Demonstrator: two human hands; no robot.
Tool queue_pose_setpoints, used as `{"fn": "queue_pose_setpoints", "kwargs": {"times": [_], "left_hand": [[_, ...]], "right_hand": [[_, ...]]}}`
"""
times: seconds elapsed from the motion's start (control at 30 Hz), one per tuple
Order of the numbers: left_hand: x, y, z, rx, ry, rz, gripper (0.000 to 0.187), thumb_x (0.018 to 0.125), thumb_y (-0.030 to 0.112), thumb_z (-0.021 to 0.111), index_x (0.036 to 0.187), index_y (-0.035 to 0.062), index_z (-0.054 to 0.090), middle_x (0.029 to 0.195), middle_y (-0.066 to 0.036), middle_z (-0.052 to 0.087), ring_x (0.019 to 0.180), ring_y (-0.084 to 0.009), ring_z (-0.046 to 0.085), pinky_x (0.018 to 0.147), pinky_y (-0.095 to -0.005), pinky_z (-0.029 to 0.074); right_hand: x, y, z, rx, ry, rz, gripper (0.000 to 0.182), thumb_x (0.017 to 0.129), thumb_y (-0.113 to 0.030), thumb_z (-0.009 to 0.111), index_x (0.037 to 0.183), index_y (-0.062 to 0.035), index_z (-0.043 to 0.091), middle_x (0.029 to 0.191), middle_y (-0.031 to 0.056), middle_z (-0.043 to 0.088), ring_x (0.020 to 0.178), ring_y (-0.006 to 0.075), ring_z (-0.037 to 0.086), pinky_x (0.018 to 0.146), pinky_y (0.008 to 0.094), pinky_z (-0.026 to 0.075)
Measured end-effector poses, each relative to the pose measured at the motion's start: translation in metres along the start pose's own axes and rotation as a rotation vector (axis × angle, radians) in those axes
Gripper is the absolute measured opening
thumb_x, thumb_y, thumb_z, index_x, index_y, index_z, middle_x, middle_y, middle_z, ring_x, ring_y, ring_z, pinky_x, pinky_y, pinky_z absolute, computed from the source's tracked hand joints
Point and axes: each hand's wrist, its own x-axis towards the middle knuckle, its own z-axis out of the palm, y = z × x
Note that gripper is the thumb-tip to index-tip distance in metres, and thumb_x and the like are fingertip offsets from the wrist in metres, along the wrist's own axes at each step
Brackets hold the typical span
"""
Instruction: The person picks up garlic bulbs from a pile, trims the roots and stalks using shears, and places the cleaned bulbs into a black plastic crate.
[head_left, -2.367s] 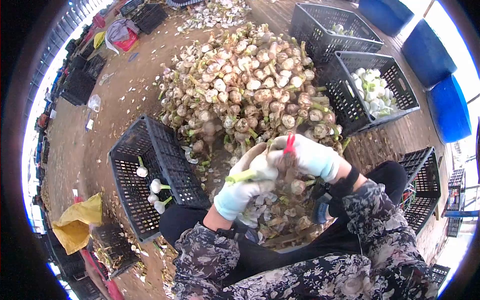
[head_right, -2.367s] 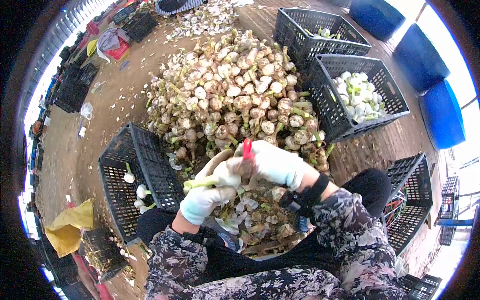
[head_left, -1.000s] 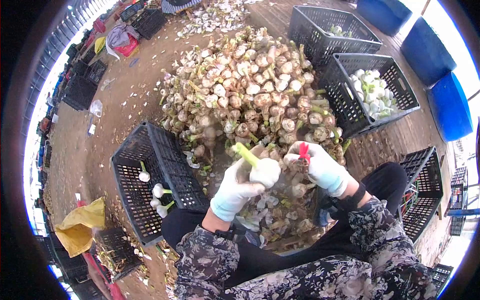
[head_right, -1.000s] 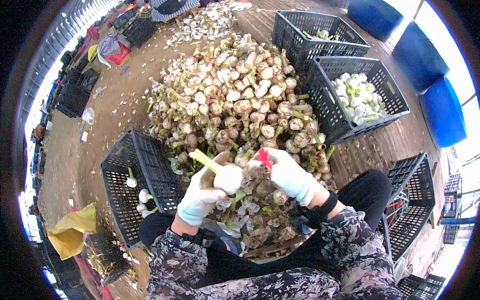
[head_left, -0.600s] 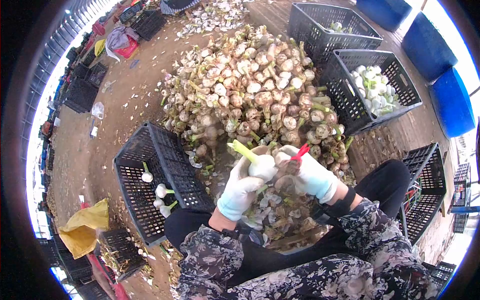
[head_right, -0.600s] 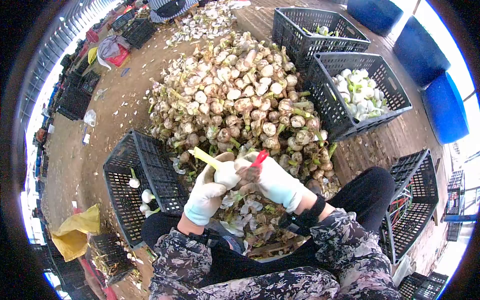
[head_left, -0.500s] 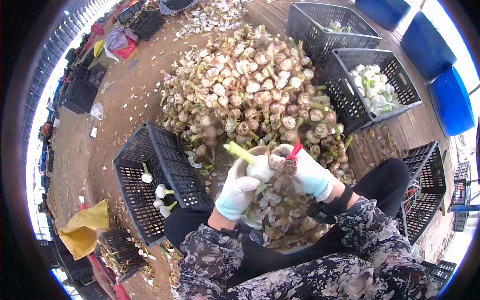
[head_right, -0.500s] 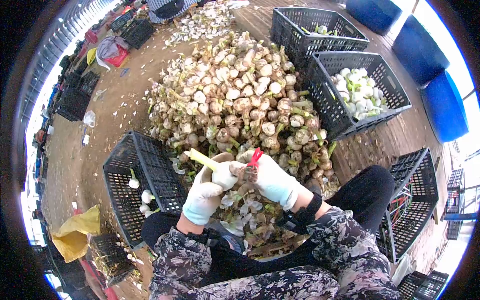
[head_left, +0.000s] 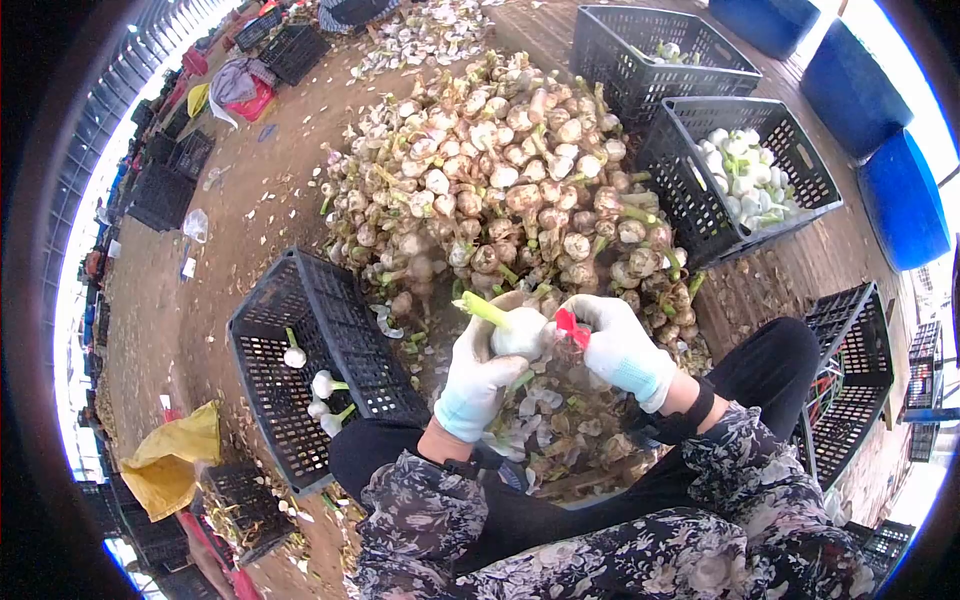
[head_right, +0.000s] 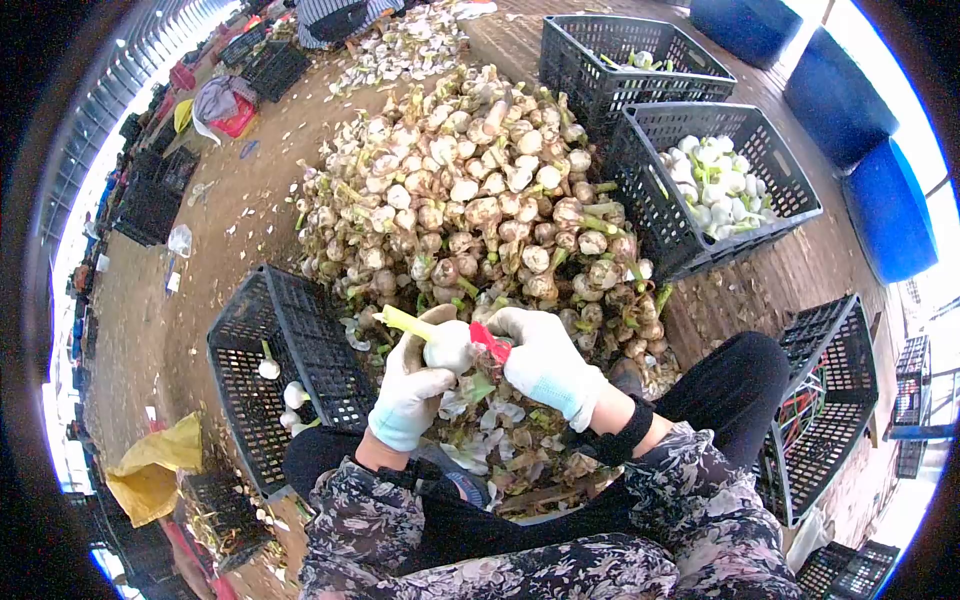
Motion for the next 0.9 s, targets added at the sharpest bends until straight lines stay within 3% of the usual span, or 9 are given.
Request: {"fn": "queue_pose_setpoints", "kwargs": {"times": [0.1, 0.2, 0.3, 0.5, 0.57, 0.63, 0.7, 0.73, 0.9], "left_hand": [[0.001, 0.001, -0.002, -0.031, -0.026, -0.031, 0.074, 0.061, 0.003, 0.066, 0.129, -0.0047, 0.036, 0.115, -0.012, 0.054, 0.105, -0.0213, 0.055, 0.094, -0.0323, 0.042], [0.001, -0.002, -0.003, -0.043, -0.042, -0.012, 0.073, 0.061, 0.004, 0.066, 0.128, -0.0052, 0.037, 0.114, -0.012, 0.054, 0.105, -0.0210, 0.055, 0.094, -0.0320, 0.042], [0.001, -0.001, 0.001, -0.096, -0.036, -0.034, 0.073, 0.061, 0.002, 0.064, 0.128, -0.0052, 0.037, 0.113, -0.012, 0.055, 0.104, -0.0208, 0.055, 0.093, -0.0316, 0.042], [0.002, -0.002, -0.005, -0.192, 0.002, -0.064, 0.076, 0.059, 0.005, 0.068, 0.129, -0.0029, 0.038, 0.115, -0.011, 0.055, 0.106, -0.0223, 0.055, 0.095, -0.0330, 0.041], [0.002, -0.004, -0.001, -0.092, 0.026, -0.002, 0.071, 0.063, 0.000, 0.061, 0.130, -0.0045, 0.036, 0.116, -0.013, 0.053, 0.105, -0.0216, 0.055, 0.094, -0.0328, 0.042], [0.002, -0.006, 0.000, 0.001, 0.028, 0.036, 0.072, 0.064, 0.001, 0.063, 0.130, -0.0045, 0.036, 0.116, -0.012, 0.053, 0.105, -0.0211, 0.055, 0.094, -0.0328, 0.043], [0.002, -0.007, 0.000, 0.091, 0.037, 0.077, 0.072, 0.064, 0.003, 0.065, 0.130, -0.0045, 0.036, 0.116, -0.012, 0.053, 0.105, -0.0206, 0.055, 0.093, -0.0328, 0.043], [0.003, -0.006, -0.001, 0.142, 0.029, 0.083, 0.072, 0.064, 0.004, 0.067, 0.129, -0.0047, 0.036, 0.116, -0.013, 0.053, 0.105, -0.0203, 0.054, 0.093, -0.0329, 0.043], [0.000, -0.004, -0.003, 0.029, -0.033, 0.016, 0.070, 0.064, 0.004, 0.065, 0.128, -0.0051, 0.038, 0.114, -0.013, 0.054, 0.105, -0.0206, 0.055, 0.092, -0.0324, 0.044]], "right_hand": [[0.004, 0.004, -0.003, 0.022, -0.002, 0.108, 0.021, 0.085, -0.018, 0.062, 0.097, -0.0011, 0.061, 0.083, 0.0114, 0.064, 0.072, 0.0117, 0.057, 0.062, 0.0279, 0.045], [-0.001, -0.023, -0.012, 0.624, -0.099, 0.283, 0.028, 0.088, -0.026, 0.061, 0.098, -0.0005, 0.060, 0.084, 0.0022, 0.063, 0.074, 0.0057, 0.056, 0.062, 0.0226, 0.047], [0.004, -0.011, -0.004, 0.381, -0.127, 0.138, 0.028, 0.088, -0.025, 0.061, 0.099, 0.0005, 0.060, 0.083, 0.0010, 0.061, 0.074, 0.0066, 0.057, 0.063, 0.0222, 0.048], [-0.003, -0.011, -0.008, 0.603, -0.004, 0.212, 0.023, 0.087, -0.024, 0.062, 0.089, -0.0008, 0.063, 0.080, -0.0005, 0.062, 0.072, 0.0056, 0.054, 0.063, 0.0222, 0.045], [-0.002, -0.004, -0.006, 0.378, 0.026, 0.101, 0.022, 0.087, -0.024, 0.062, 0.089, -0.0019, 0.064, 0.076, -0.0023, 0.061, 0.070, 0.0058, 0.054, 0.062, 0.0229, 0.045], [-0.002, -0.009, 0.002, 0.470, 0.060, 0.203, 0.023, 0.084, -0.024, 0.065, 0.087, -0.0013, 0.064, 0.071, 0.0023, 0.063, 0.065, 0.0113, 0.058, 0.060, 0.0257, 0.046], [-0.006, -0.018, 0.003, -0.083, 0.129, 0.005, 0.025, 0.079, -0.023, 0.068, 0.084, 0.0008, 0.063, 0.070, 0.0123, 0.064, 0.062, 0.0196, 0.060, 0.059, 0.0299, 0.046], [-0.006, -0.016, 0.003, -0.075, 0.134, -0.017, 0.025, 0.075, -0.022, 0.069, 0.083, 0.0015, 0.063, 0.070, 0.0197, 0.061, 0.063, 0.0249, 0.061, 0.060, 0.0326, 0.046], [-0.001, -0.013, 0.000, -0.159, 0.065, -0.023, 0.023, 0.077, -0.018, 0.066, 0.087, 0.0017, 0.062, 0.070, 0.0188, 0.061, 0.063, 0.0224, 0.060, 0.060, 0.0313, 0.046]]}}
